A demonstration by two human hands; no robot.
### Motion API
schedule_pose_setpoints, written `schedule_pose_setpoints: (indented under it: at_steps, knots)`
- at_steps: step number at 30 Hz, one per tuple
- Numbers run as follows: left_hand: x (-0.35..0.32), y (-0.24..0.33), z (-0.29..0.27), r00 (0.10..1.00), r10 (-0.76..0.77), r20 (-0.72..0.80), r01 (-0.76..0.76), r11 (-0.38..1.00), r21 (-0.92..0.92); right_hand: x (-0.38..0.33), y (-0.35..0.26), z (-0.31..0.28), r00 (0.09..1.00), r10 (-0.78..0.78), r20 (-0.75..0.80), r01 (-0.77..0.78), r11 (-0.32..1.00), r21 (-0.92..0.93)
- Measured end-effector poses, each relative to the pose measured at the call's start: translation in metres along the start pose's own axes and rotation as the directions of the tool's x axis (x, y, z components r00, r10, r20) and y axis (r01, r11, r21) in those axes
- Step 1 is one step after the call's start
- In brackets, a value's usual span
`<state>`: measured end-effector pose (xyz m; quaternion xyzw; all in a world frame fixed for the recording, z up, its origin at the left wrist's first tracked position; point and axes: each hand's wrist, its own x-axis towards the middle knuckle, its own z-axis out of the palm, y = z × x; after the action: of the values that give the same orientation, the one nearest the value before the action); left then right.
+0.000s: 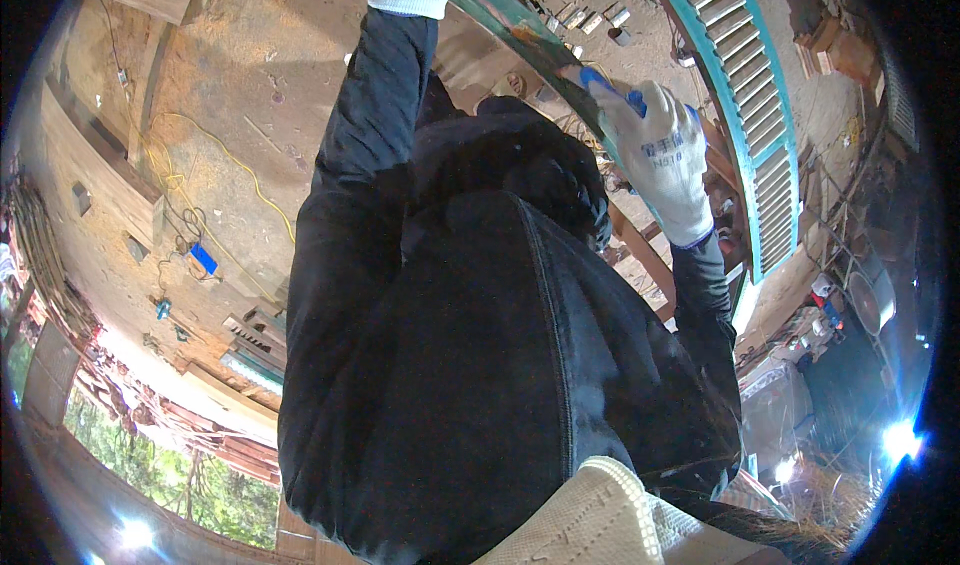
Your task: The person paints a long wooden slatted frame with a reddish-brown finish using a small brush. They hold a container of paint in the left hand and apply the finish to the frame's edges and surfaces while standing in a workshop.
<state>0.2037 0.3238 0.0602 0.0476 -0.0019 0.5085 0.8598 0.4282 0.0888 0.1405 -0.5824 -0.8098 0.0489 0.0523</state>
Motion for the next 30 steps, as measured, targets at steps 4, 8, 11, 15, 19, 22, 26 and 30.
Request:
schedule_pose_setpoints:
  at_steps: [4, 8, 11, 15, 19, 22, 26, 30]
  knots:
    - [-0.002, -0.001, 0.007, 0.999, 0.008, -0.038, -0.009, 0.999, -0.033, 0.001, 0.005, -0.023, 0.997, -0.061, 0.043, 0.059, 0.997, 0.059]
    - [-0.001, -0.001, 0.004, 1.0, -0.009, -0.002, 0.009, 0.998, -0.063, 0.01, 0.003, -0.022, 0.999, 0.022, 0.032, -0.025, 0.993, 0.112]
    - [0.001, -0.002, 0.004, 1.0, -0.012, 0.019, 0.014, 0.997, -0.07, 0.017, -0.001, -0.016, 0.999, 0.0, 0.052, -0.004, 0.996, 0.084]
    - [0.0, -0.002, 0.006, 0.998, -0.037, 0.05, 0.042, 0.996, -0.083, 0.009, 0.002, 0.001, 1.0, -0.012, -0.026, 0.013, 0.998, 0.056]
    - [-0.001, -0.002, 0.006, 0.998, -0.054, 0.02, 0.056, 0.988, -0.141, 0.006, 0.001, -0.015, 1.0, -0.01, -0.019, 0.011, 0.999, 0.039]
    - [-0.002, -0.001, 0.004, 1.0, -0.022, 0.022, 0.024, 0.998, -0.063, 0.008, -0.006, -0.008, 1.0, -0.01, -0.011, 0.01, 1.0, -0.001]
    - [-0.001, 0.0, 0.007, 0.999, -0.054, -0.002, 0.054, 0.995, -0.086, 0.008, -0.013, 0.002, 0.99, 0.144, 0.004, -0.144, 0.985, 0.099]
    - [-0.002, 0.0, 0.001, 0.997, -0.068, 0.029, 0.071, 0.991, -0.114, -0.005, -0.01, 0.015, 0.988, 0.134, -0.076, -0.126, 0.986, 0.106]
